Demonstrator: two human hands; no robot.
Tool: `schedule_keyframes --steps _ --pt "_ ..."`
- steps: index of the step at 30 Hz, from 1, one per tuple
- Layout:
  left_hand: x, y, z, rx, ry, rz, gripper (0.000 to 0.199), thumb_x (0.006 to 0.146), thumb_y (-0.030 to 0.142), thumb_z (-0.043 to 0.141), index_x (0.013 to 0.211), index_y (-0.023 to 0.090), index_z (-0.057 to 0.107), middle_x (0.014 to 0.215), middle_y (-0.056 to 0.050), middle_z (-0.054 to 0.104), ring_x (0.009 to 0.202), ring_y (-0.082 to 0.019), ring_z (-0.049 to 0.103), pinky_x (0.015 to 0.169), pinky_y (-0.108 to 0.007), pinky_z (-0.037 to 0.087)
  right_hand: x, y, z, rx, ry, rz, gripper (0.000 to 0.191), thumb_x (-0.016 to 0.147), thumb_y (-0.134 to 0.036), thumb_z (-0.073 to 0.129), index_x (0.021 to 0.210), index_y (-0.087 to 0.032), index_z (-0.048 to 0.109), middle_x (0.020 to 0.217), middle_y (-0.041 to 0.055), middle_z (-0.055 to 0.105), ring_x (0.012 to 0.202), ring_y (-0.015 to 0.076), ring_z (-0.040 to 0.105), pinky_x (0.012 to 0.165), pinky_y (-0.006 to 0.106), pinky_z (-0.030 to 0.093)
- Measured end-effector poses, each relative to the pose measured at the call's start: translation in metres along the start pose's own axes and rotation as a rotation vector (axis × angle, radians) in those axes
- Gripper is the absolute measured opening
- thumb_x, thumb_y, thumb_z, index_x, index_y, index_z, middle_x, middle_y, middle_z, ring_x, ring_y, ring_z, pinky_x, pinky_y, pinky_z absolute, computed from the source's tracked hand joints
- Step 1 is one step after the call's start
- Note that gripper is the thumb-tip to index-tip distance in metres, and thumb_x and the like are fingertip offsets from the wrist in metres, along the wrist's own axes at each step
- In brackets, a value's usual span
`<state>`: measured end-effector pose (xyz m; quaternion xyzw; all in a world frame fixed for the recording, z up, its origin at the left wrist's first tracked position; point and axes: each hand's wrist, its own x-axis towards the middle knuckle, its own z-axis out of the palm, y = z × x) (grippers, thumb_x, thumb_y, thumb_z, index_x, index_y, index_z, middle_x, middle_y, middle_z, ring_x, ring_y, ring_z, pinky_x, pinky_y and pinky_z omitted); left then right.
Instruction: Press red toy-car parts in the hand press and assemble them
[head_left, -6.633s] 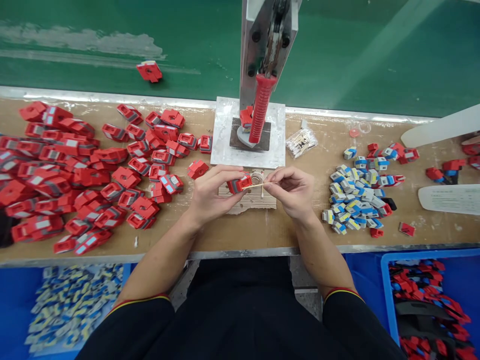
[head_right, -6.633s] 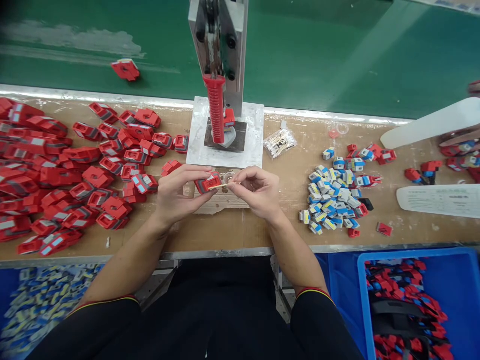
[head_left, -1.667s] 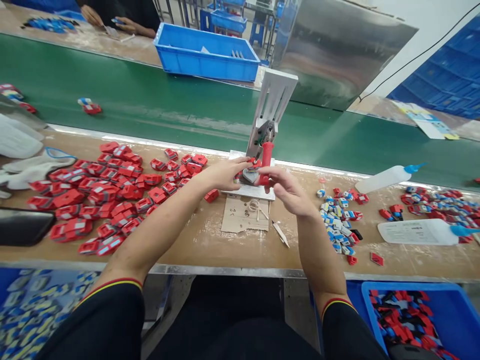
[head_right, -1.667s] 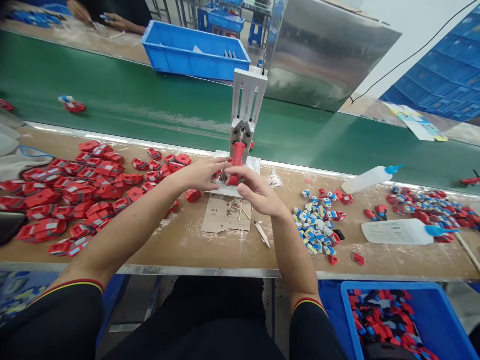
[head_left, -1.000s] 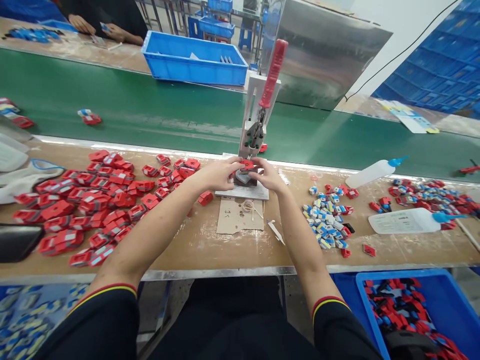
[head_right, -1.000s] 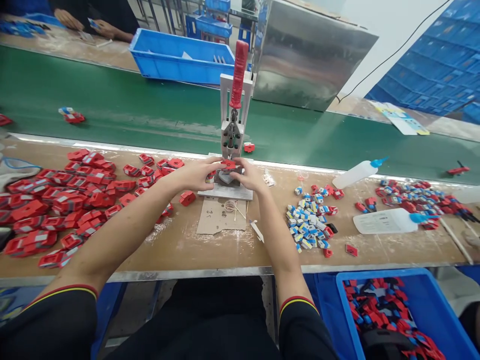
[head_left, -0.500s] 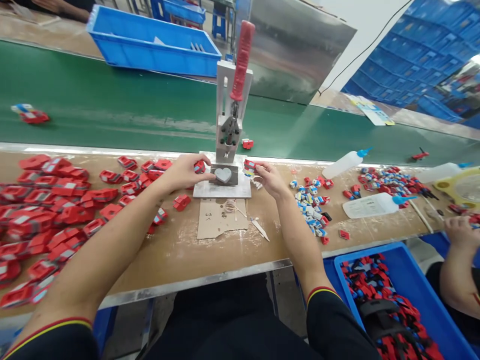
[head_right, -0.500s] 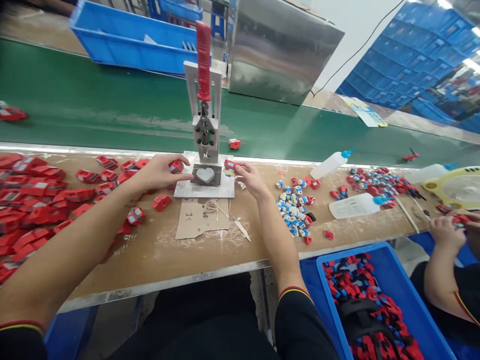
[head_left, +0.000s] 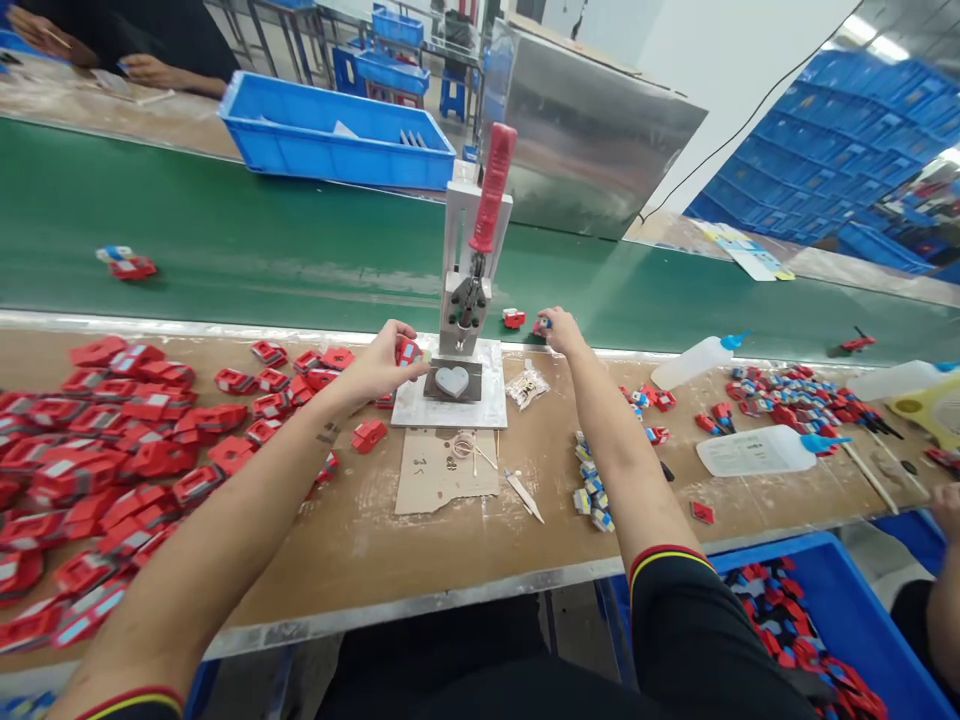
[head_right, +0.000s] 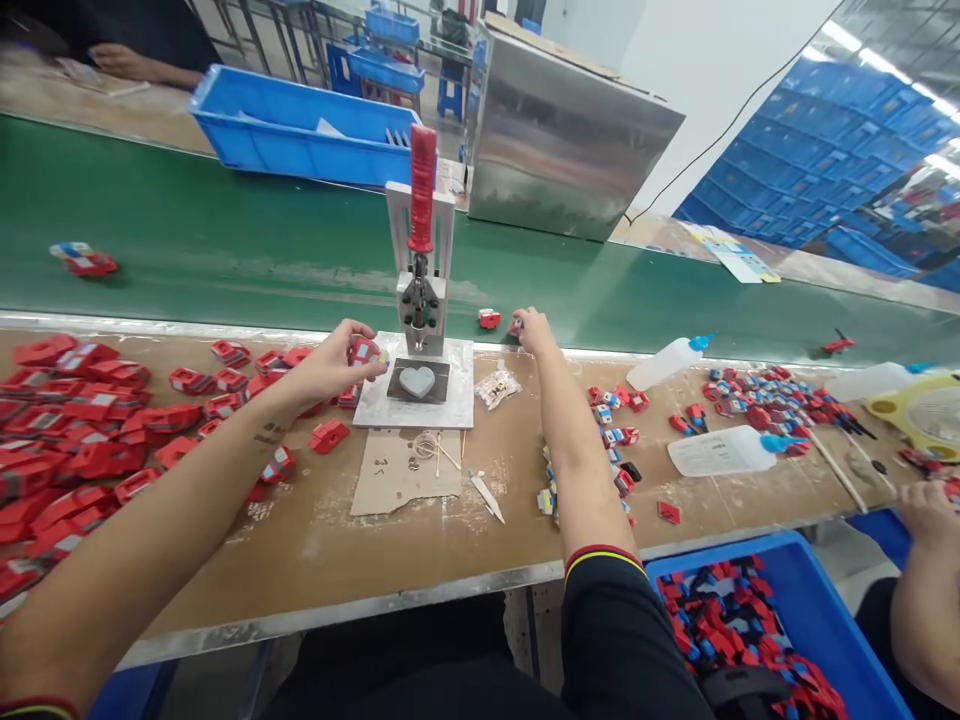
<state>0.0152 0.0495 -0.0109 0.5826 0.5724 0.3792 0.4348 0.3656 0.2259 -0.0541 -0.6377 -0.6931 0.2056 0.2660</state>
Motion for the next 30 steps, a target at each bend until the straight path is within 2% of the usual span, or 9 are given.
schedule_keyframes --steps 3,6,9,11,13,15,17,20,30 --pt "0.0 0.001 0.001 0.141 0.029 0.074 0.056 0.068 0.035 0.08 0.111 0.023 0.047 0.082 0.004 0.065 0.072 -0.017 0.063 0.071 -0.03 0.048 0.003 0.001 0.0 -0.089 -0.026 -0.014 0.052 0.077 0.002 0.062 0.127 -0.011 0.069 0.124 0.0191 0.069 0.115 0.0289 0.063 0.116 0.045 0.046" --pt "0.004 -0.002 0.007 0.255 0.046 0.146 0.04 0.072 0.032 0.078 0.103 0.021 0.054 0.087 0.0 0.067 0.081 -0.019 0.063 0.079 -0.033 0.049 -0.002 0.001 -0.011 -0.144 0.055 -0.003 0.065 0.082 -0.002 0.057 0.147 -0.005 0.052 0.141 0.0264 0.058 0.125 0.031 0.059 0.117 0.046 0.044" --pt "0.01 -0.007 0.014 0.321 0.015 0.187 0.025 0.078 0.031 0.074 0.096 0.02 0.06 0.092 -0.003 0.069 0.088 -0.022 0.064 0.086 -0.036 0.05 -0.025 -0.01 -0.019 -0.124 0.26 -0.063 0.05 0.094 -0.011 0.044 0.144 -0.009 0.049 0.14 0.0252 0.054 0.121 0.0291 0.06 0.112 0.046 0.047" --pt "0.013 -0.012 0.018 0.323 0.003 0.199 0.029 0.079 0.028 0.073 0.105 0.019 0.064 0.096 -0.004 0.071 0.091 -0.022 0.066 0.089 -0.037 0.052 -0.056 -0.024 -0.012 -0.056 0.331 -0.251 0.031 0.099 -0.021 0.045 0.126 -0.016 0.059 0.121 0.0182 0.063 0.107 0.0279 0.063 0.1 0.046 0.052" --pt "0.015 -0.015 0.02 0.303 0.014 0.208 0.043 0.079 0.025 0.074 0.12 0.019 0.063 0.1 -0.004 0.072 0.092 -0.022 0.067 0.09 -0.036 0.053 -0.094 -0.043 0.008 -0.032 0.148 -0.511 0.02 0.097 -0.035 0.058 0.111 -0.021 0.062 0.107 0.0128 0.068 0.1 0.0288 0.064 0.095 0.047 0.053" --pt "0.018 -0.018 0.022 0.277 0.027 0.205 0.055 0.078 0.023 0.076 0.129 0.018 0.059 0.101 -0.003 0.073 0.091 -0.022 0.069 0.089 -0.035 0.055 -0.127 -0.061 0.032 -0.053 -0.034 -0.623 0.032 0.09 -0.045 0.071 0.111 -0.023 0.062 0.11 0.0127 0.07 0.105 0.0314 0.065 0.095 0.049 0.053" --pt "0.02 -0.02 0.024 0.28 0.05 0.201 0.052 0.077 0.024 0.079 0.126 0.018 0.061 0.102 -0.004 0.074 0.092 -0.023 0.07 0.088 -0.036 0.056 -0.147 -0.077 0.055 -0.065 -0.13 -0.592 0.04 0.085 -0.049 0.078 0.11 -0.023 0.06 0.114 0.0135 0.071 0.107 0.0328 0.065 0.095 0.05 0.052" --pt "0.022 -0.02 0.028 0.315 0.091 0.224 0.042 0.078 0.026 0.08 0.117 0.018 0.067 0.109 -0.006 0.077 0.102 -0.026 0.071 0.097 -0.039 0.056 -0.151 -0.092 0.076 -0.066 -0.174 -0.461 0.041 0.081 -0.048 0.08 0.103 -0.024 0.055 0.11 0.0119 0.071 0.102 0.0316 0.064 0.09 0.048 0.052" --pt "0.028 -0.025 0.035 0.295 0.069 0.288 0.058 0.082 0.024 0.076 0.138 0.014 0.065 0.133 -0.012 0.075 0.122 -0.031 0.07 0.111 -0.043 0.053 -0.137 -0.095 0.089 0.03 -0.168 -0.391 0.041 0.079 -0.042 0.077 0.1 -0.026 0.046 0.103 0.0091 0.069 0.1 0.0317 0.063 0.086 0.046 0.051"
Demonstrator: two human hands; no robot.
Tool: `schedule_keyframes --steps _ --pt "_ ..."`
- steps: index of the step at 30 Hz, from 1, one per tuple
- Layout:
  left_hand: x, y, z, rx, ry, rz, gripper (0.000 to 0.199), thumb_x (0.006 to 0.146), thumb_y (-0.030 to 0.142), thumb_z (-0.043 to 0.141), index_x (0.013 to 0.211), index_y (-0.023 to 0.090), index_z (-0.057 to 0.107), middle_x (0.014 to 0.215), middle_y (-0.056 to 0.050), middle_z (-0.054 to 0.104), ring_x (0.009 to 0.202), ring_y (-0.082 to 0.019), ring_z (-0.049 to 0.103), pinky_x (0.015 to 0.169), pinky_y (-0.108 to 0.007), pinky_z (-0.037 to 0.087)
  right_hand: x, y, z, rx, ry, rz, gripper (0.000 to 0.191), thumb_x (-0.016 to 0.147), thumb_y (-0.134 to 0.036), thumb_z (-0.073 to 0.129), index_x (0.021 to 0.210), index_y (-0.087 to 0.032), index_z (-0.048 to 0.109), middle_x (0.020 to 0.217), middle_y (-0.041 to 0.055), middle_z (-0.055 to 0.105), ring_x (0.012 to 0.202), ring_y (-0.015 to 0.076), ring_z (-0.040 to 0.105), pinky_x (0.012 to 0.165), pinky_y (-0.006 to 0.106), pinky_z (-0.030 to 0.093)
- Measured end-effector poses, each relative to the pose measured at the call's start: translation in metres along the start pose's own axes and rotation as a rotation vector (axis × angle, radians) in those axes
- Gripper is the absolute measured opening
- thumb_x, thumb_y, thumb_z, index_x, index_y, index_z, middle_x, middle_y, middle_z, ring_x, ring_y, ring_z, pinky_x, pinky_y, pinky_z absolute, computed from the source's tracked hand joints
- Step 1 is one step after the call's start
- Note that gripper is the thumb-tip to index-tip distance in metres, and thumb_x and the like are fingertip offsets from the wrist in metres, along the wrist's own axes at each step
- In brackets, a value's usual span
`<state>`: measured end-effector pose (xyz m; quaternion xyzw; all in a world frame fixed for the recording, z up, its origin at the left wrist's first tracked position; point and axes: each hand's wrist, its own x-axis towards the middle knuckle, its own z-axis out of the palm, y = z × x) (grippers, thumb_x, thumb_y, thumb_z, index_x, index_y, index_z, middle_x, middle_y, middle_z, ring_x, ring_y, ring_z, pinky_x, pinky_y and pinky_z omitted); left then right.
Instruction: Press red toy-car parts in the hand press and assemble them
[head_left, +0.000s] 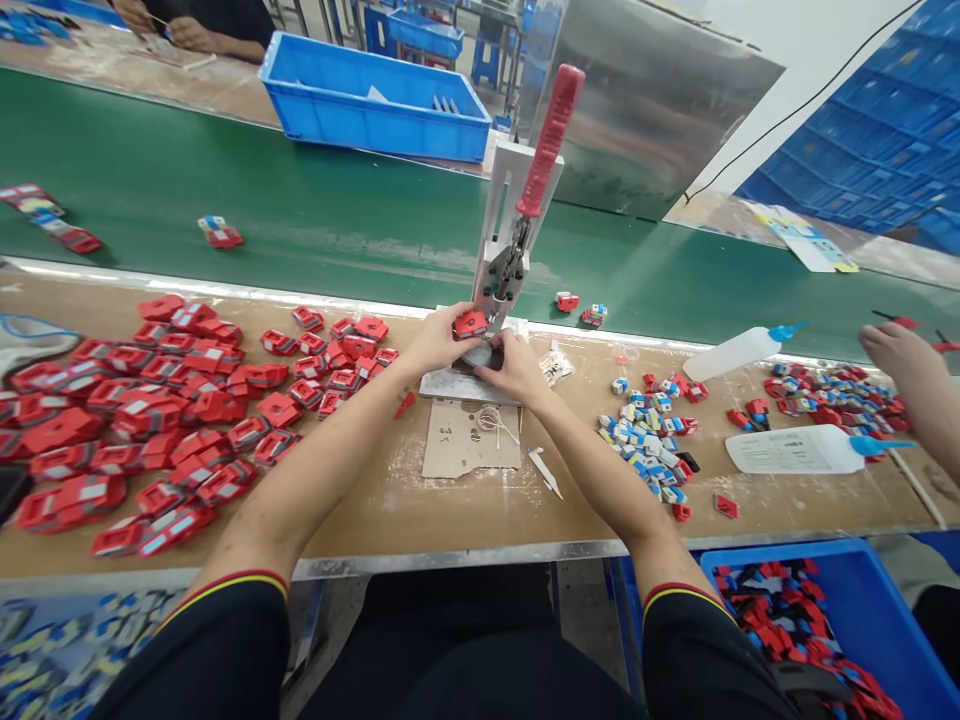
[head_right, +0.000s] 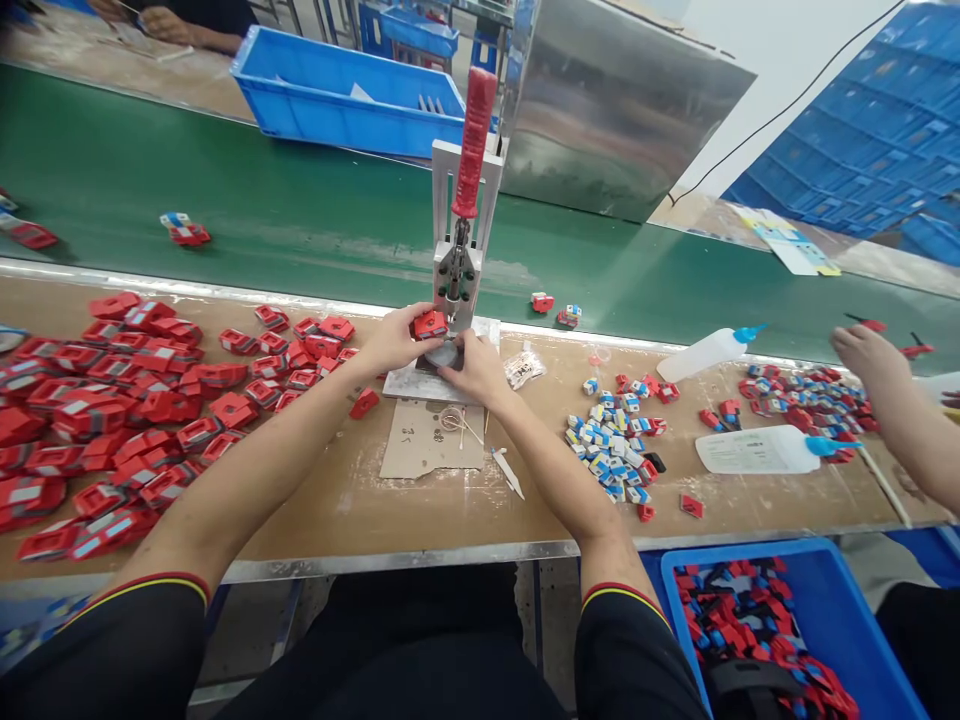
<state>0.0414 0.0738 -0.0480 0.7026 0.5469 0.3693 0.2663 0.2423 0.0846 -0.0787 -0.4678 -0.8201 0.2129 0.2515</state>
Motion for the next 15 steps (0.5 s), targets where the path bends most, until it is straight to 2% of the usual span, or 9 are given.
schedule_keyframes --steps 7,12,15 --pt "0.0 0.002 0.003 -0.032 -0.055 0.037 0.069 0.079 0.015 0.072 0.146 0.013 0.055 0.12 -0.009 0.077 0.109 -0.028 0.073 0.104 -0.041 0.056 0.006 0.013 -0.006 0.171 -0.108 -0.059 0.044 0.077 -0.033 0.079 0.109 -0.026 0.049 0.116 0.0106 0.068 0.113 0.0329 0.063 0.097 0.052 0.055" --pt "0.0 0.0 0.01 -0.07 -0.071 0.056 0.062 0.08 0.014 0.071 0.14 0.014 0.056 0.125 -0.01 0.075 0.114 -0.028 0.071 0.106 -0.041 0.055 0.004 0.021 -0.017 0.232 -0.146 -0.079 0.047 0.074 -0.027 0.078 0.109 -0.026 0.047 0.117 0.01 0.066 0.116 0.0333 0.062 0.103 0.056 0.053" --pt "0.001 -0.001 0.015 -0.092 -0.084 0.065 0.064 0.079 0.013 0.071 0.141 0.014 0.054 0.122 -0.01 0.075 0.113 -0.028 0.072 0.105 -0.041 0.055 0.005 0.028 -0.021 0.291 -0.196 -0.088 0.048 0.074 -0.025 0.076 0.111 -0.026 0.046 0.122 0.0105 0.064 0.121 0.0325 0.061 0.108 0.056 0.051"
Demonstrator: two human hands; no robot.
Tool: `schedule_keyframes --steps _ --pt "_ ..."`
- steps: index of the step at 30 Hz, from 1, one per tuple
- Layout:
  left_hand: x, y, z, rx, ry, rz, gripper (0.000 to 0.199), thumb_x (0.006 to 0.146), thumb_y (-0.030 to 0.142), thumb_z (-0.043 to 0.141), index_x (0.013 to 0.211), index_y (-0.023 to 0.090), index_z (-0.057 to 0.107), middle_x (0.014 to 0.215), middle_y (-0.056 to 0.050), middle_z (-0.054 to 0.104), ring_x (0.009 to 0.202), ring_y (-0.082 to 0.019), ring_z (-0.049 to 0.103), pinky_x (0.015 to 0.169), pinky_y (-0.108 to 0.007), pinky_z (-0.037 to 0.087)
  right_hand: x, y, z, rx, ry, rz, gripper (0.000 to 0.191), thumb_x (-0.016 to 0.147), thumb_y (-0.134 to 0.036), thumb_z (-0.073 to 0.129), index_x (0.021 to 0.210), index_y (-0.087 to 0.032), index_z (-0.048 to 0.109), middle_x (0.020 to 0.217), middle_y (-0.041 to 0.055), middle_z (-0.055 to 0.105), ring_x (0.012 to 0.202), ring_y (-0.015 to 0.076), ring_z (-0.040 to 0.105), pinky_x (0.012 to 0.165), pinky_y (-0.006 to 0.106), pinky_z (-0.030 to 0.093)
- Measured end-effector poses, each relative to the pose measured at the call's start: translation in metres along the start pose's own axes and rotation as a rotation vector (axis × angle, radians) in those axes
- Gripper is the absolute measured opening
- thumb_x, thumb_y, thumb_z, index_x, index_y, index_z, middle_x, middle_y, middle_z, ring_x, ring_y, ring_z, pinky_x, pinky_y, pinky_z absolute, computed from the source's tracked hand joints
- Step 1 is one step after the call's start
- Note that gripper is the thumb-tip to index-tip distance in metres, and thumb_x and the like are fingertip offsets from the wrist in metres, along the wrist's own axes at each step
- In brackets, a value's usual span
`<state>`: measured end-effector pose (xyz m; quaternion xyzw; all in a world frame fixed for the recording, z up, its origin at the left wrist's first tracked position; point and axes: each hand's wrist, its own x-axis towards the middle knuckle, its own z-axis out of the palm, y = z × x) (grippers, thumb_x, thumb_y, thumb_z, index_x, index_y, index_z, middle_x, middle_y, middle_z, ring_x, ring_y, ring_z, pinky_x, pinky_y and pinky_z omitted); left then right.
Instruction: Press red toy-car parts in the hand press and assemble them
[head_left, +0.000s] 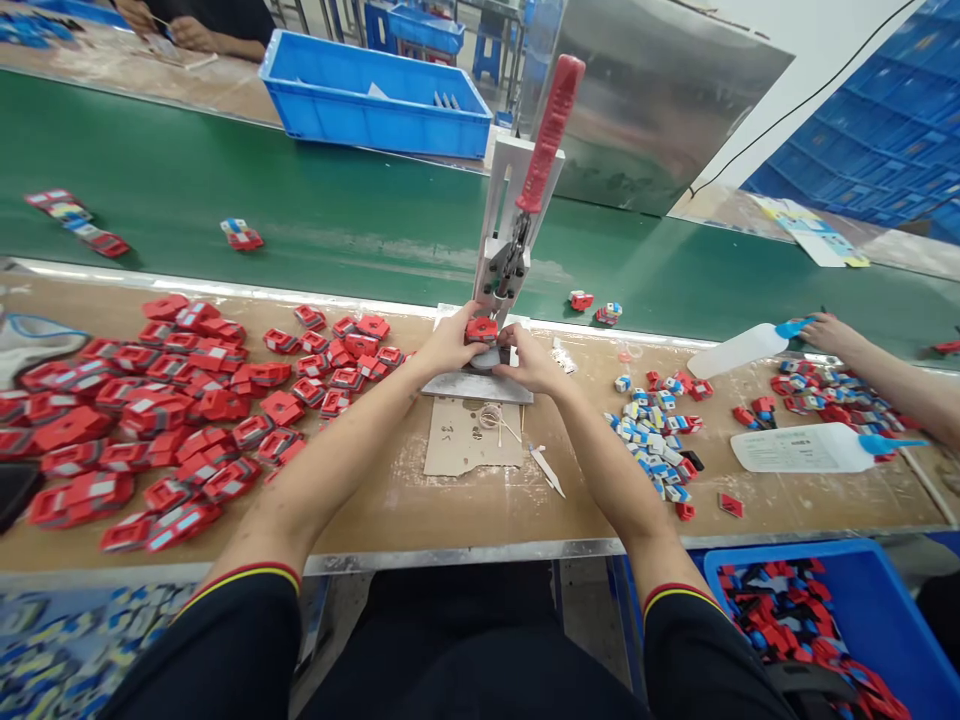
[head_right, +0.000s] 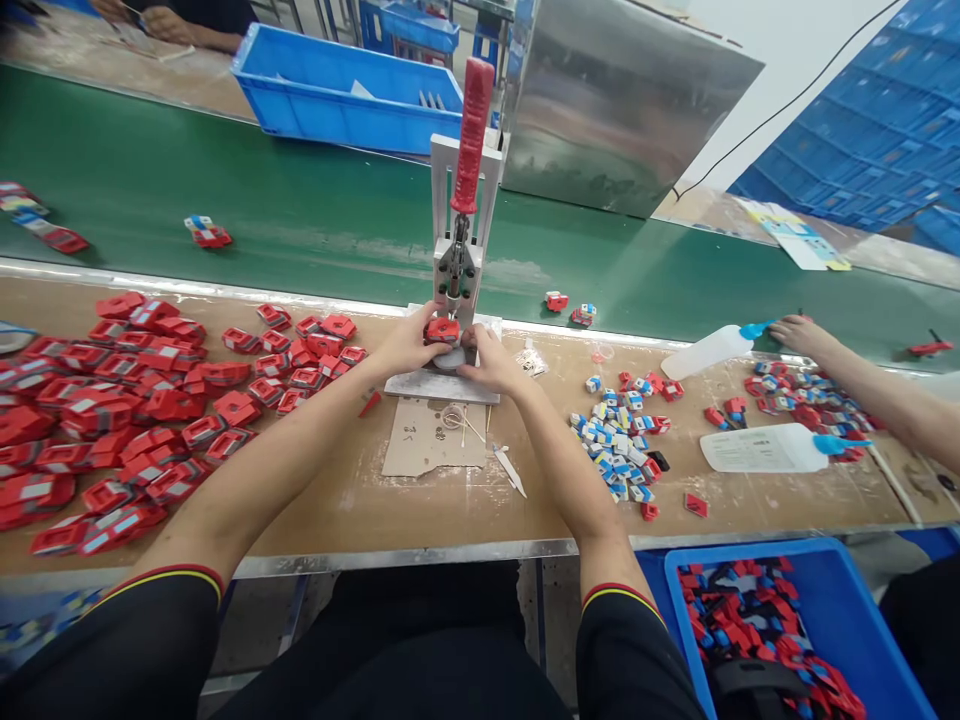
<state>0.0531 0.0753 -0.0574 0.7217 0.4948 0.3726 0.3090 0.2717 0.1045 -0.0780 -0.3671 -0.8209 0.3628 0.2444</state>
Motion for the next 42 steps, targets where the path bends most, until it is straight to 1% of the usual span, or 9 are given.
schedule_keyframes --steps 4,13,18,28,30,32,34,37,42 --pt "0.0 -0.002 0.003 0.027 0.004 0.007 0.066 0.08 0.014 0.068 0.144 0.014 0.053 0.119 -0.011 0.075 0.113 -0.029 0.072 0.104 -0.043 0.055 0.002 0.006 -0.001 0.04 -0.048 0.001 0.044 0.077 -0.024 0.068 0.114 -0.025 0.044 0.124 0.0115 0.064 0.123 0.0316 0.061 0.108 0.056 0.051" --pt "0.007 -0.004 0.009 0.098 -0.055 0.052 0.068 0.081 0.016 0.063 0.147 0.017 0.047 0.111 -0.011 0.076 0.105 -0.031 0.074 0.095 -0.043 0.058 0.009 0.002 -0.003 -0.01 0.016 0.043 0.044 0.073 -0.027 0.072 0.109 -0.026 0.046 0.116 0.0082 0.067 0.107 0.0268 0.063 0.086 0.042 0.054" --pt "0.007 -0.006 0.009 0.122 -0.048 0.037 0.077 0.081 0.019 0.064 0.155 0.017 0.04 0.105 -0.009 0.076 0.099 -0.03 0.074 0.093 -0.042 0.058 0.005 0.001 -0.009 -0.025 0.016 0.052 0.038 0.074 -0.026 0.068 0.106 -0.026 0.047 0.113 0.0063 0.069 0.104 0.0251 0.064 0.082 0.04 0.054" --pt "0.003 -0.007 0.01 0.034 -0.018 -0.016 0.057 0.085 0.022 0.068 0.139 0.014 0.051 0.119 -0.013 0.076 0.108 -0.028 0.074 0.101 -0.042 0.057 0.0 -0.006 -0.007 -0.038 0.026 0.047 0.03 0.075 -0.023 0.063 0.1 -0.026 0.048 0.113 0.0087 0.069 0.109 0.0282 0.068 0.081 0.042 0.055" --pt "0.003 -0.007 0.01 0.04 -0.024 -0.017 0.052 0.087 0.023 0.068 0.136 0.014 0.054 0.119 -0.013 0.076 0.11 -0.029 0.073 0.102 -0.043 0.056 -0.003 -0.009 -0.014 -0.046 0.03 0.045 0.027 0.074 -0.022 0.061 0.098 -0.026 0.049 0.111 0.0089 0.071 0.108 0.0278 0.068 0.082 0.042 0.056" --pt "0.002 -0.007 0.011 0.046 -0.034 -0.011 0.052 0.089 0.023 0.068 0.138 0.013 0.055 0.122 -0.013 0.076 0.113 -0.029 0.073 0.104 -0.043 0.056 -0.005 -0.014 -0.028 -0.056 0.126 0.027 0.018 0.079 -0.022 0.059 0.095 -0.025 0.051 0.107 0.0085 0.072 0.103 0.0261 0.069 0.082 0.042 0.057" --pt "0.001 -0.007 0.011 0.059 -0.035 -0.014 0.052 0.09 0.024 0.068 0.139 0.014 0.055 0.123 -0.013 0.075 0.114 -0.029 0.073 0.104 -0.043 0.056 -0.002 -0.025 -0.049 -0.042 0.362 -0.046 0.005 0.088 -0.026 0.056 0.092 -0.025 0.053 0.103 0.0079 0.073 0.101 0.0243 0.069 0.083 0.042 0.058" --pt "-0.001 -0.009 0.011 0.07 -0.024 -0.019 0.05 0.091 0.023 0.068 0.139 0.016 0.055 0.122 -0.013 0.076 0.114 -0.029 0.073 0.103 -0.042 0.057 0.015 -0.06 -0.083 0.009 0.684 -0.254 0.014 0.099 -0.039 0.056 0.103 -0.026 0.058 0.11 0.0072 0.071 0.11 0.0244 0.07 0.085 0.041 0.061" --pt "-0.002 -0.013 0.014 0.059 -0.007 0.006 0.048 0.092 0.02 0.068 0.138 0.017 0.054 0.12 -0.012 0.076 0.111 -0.027 0.073 0.102 -0.041 0.057 0.066 -0.147 -0.11 -0.088 0.65 -0.448 0.034 0.101 -0.054 0.061 0.129 -0.035 0.055 0.138 0.0039 0.065 0.134 0.0274 0.064 0.091 0.037 0.064"
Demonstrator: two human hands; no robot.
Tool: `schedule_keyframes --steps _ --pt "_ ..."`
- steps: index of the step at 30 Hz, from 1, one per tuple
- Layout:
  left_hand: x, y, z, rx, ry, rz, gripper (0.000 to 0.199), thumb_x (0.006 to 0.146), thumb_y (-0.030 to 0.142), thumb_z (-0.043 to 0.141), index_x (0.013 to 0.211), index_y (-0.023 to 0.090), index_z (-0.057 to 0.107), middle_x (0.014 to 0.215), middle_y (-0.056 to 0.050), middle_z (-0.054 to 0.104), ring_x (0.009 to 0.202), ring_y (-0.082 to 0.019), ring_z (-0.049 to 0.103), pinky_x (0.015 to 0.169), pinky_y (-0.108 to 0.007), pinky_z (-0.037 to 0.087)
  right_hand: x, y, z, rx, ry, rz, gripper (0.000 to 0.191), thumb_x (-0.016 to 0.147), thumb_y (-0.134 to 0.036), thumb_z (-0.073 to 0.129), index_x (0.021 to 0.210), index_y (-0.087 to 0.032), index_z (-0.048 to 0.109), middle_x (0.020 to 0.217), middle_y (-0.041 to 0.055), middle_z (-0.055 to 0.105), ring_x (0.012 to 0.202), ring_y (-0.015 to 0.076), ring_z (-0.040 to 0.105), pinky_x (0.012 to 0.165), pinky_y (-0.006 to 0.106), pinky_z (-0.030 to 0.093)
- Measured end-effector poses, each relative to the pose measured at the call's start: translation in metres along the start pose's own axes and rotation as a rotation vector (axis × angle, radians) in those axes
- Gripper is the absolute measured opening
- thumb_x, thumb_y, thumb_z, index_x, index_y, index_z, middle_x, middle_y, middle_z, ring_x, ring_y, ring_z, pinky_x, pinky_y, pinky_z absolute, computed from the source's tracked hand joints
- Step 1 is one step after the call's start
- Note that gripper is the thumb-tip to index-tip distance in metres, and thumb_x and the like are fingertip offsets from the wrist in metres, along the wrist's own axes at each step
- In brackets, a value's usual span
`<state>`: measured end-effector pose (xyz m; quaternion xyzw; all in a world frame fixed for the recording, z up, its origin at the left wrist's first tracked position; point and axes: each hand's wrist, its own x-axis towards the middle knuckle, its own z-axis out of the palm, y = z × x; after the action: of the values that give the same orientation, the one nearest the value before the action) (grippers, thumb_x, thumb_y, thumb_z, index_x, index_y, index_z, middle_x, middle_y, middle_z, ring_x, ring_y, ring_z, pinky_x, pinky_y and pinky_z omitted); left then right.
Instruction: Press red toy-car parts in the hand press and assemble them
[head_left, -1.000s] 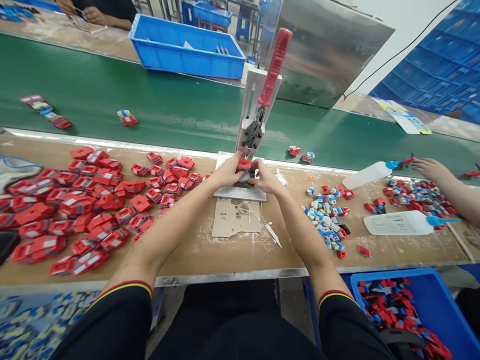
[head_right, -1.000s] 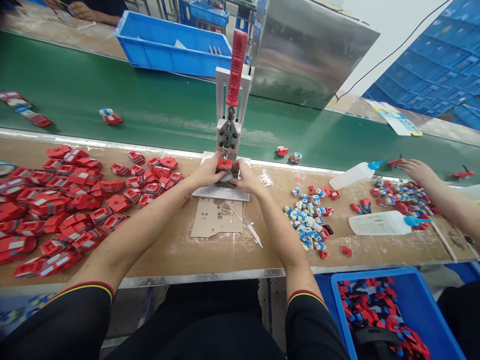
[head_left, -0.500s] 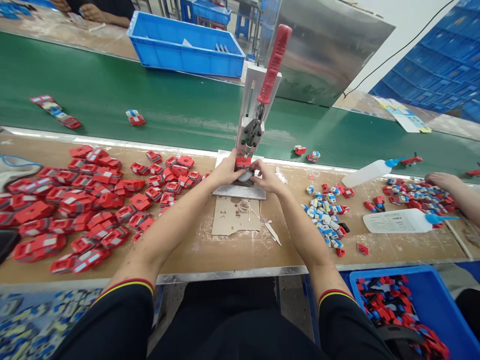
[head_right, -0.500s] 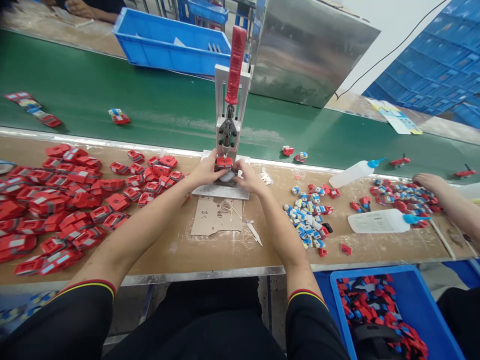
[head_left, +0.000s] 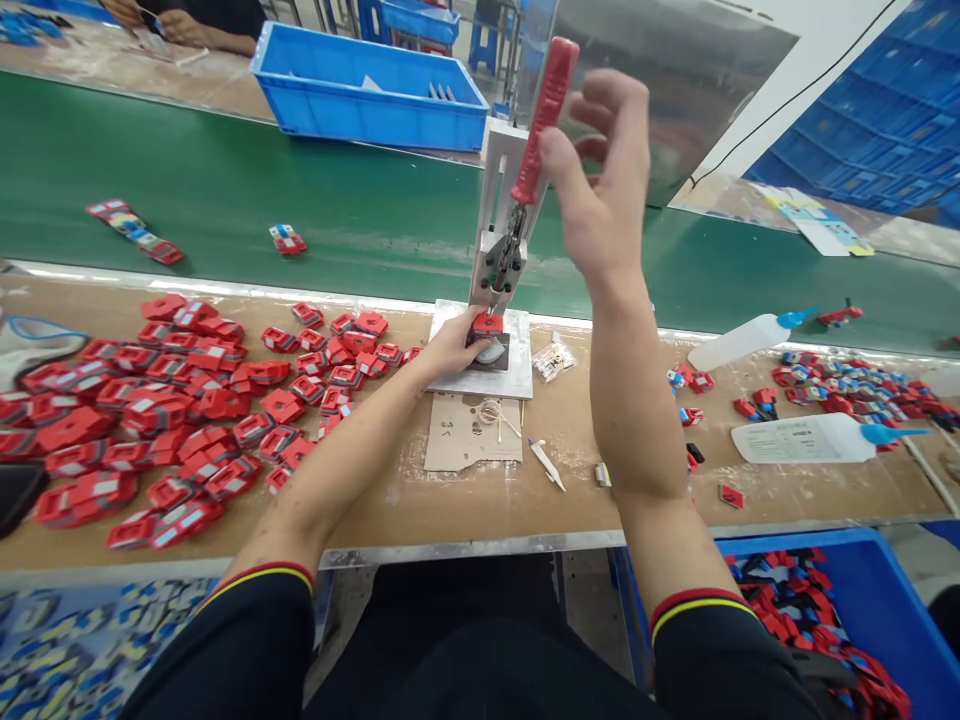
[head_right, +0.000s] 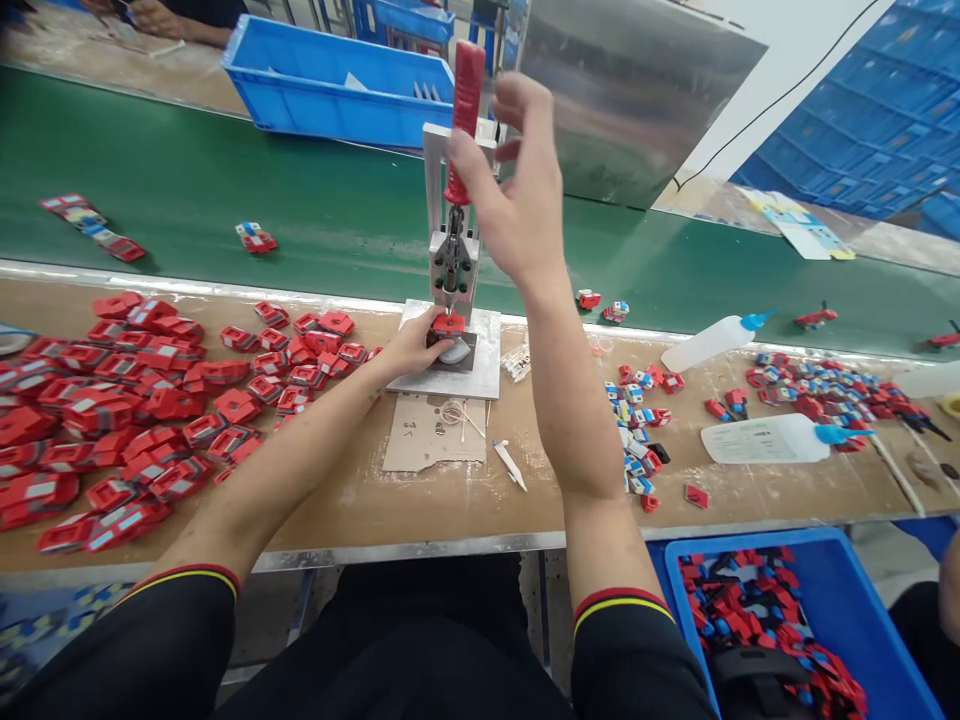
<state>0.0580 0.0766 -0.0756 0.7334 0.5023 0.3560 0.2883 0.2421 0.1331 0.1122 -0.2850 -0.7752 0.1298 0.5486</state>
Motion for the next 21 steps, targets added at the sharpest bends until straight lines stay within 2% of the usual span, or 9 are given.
schedule_keyframes --steps 2,4,7,12,16,21 --pt "0.0 -0.001 0.001 0.003 0.006 0.007 0.048 0.092 0.02 0.068 0.138 0.018 0.054 0.119 -0.012 0.076 0.111 -0.027 0.072 0.103 -0.042 0.056 0.018 -0.016 0.01 0.001 -0.082 -0.012 0.034 0.102 -0.056 0.058 0.131 -0.039 0.053 0.128 0.0006 0.069 0.123 0.0249 0.071 0.086 0.035 0.065" --pt "-0.001 -0.002 0.001 0.005 0.009 0.012 0.05 0.091 0.021 0.069 0.139 0.018 0.054 0.119 -0.012 0.076 0.112 -0.028 0.072 0.103 -0.043 0.056 0.021 -0.026 0.015 0.028 -0.124 0.002 0.034 0.103 -0.057 0.056 0.132 -0.04 0.052 0.116 -0.0015 0.071 0.111 0.0228 0.075 0.082 0.035 0.065" --pt "-0.002 -0.002 0.0 0.005 0.003 0.019 0.05 0.092 0.021 0.068 0.14 0.018 0.053 0.122 -0.013 0.076 0.117 -0.029 0.071 0.106 -0.044 0.055 0.002 -0.04 0.011 0.064 -0.134 -0.001 0.039 0.102 -0.061 0.057 0.133 -0.037 0.054 0.109 -0.002 0.07 0.112 0.0237 0.076 0.083 0.036 0.063" --pt "-0.003 0.0 0.0 0.001 0.011 0.011 0.048 0.092 0.022 0.065 0.139 0.017 0.053 0.128 -0.014 0.074 0.12 -0.03 0.07 0.109 -0.045 0.054 -0.045 -0.057 -0.001 -0.002 -0.182 -0.096 0.041 0.101 -0.059 0.062 0.131 -0.032 0.06 0.114 0.0028 0.071 0.117 0.0271 0.073 0.096 0.047 0.062" --pt "-0.004 0.002 0.001 -0.005 0.021 0.027 0.051 0.092 0.023 0.064 0.141 0.017 0.052 0.127 -0.013 0.074 0.121 -0.03 0.07 0.109 -0.046 0.054 -0.066 -0.057 -0.002 -0.058 -0.213 -0.121 0.032 0.104 -0.047 0.059 0.131 -0.031 0.061 0.118 0.0064 0.073 0.116 0.0272 0.071 0.104 0.052 0.061" --pt "-0.004 0.002 0.002 -0.024 0.031 0.034 0.045 0.09 0.021 0.064 0.134 0.016 0.055 0.126 -0.014 0.073 0.119 -0.029 0.071 0.107 -0.044 0.055 -0.081 -0.05 -0.001 -0.047 -0.267 -0.104 0.033 0.102 -0.045 0.059 0.133 -0.033 0.063 0.123 0.0063 0.071 0.129 0.0295 0.065 0.112 0.055 0.057"
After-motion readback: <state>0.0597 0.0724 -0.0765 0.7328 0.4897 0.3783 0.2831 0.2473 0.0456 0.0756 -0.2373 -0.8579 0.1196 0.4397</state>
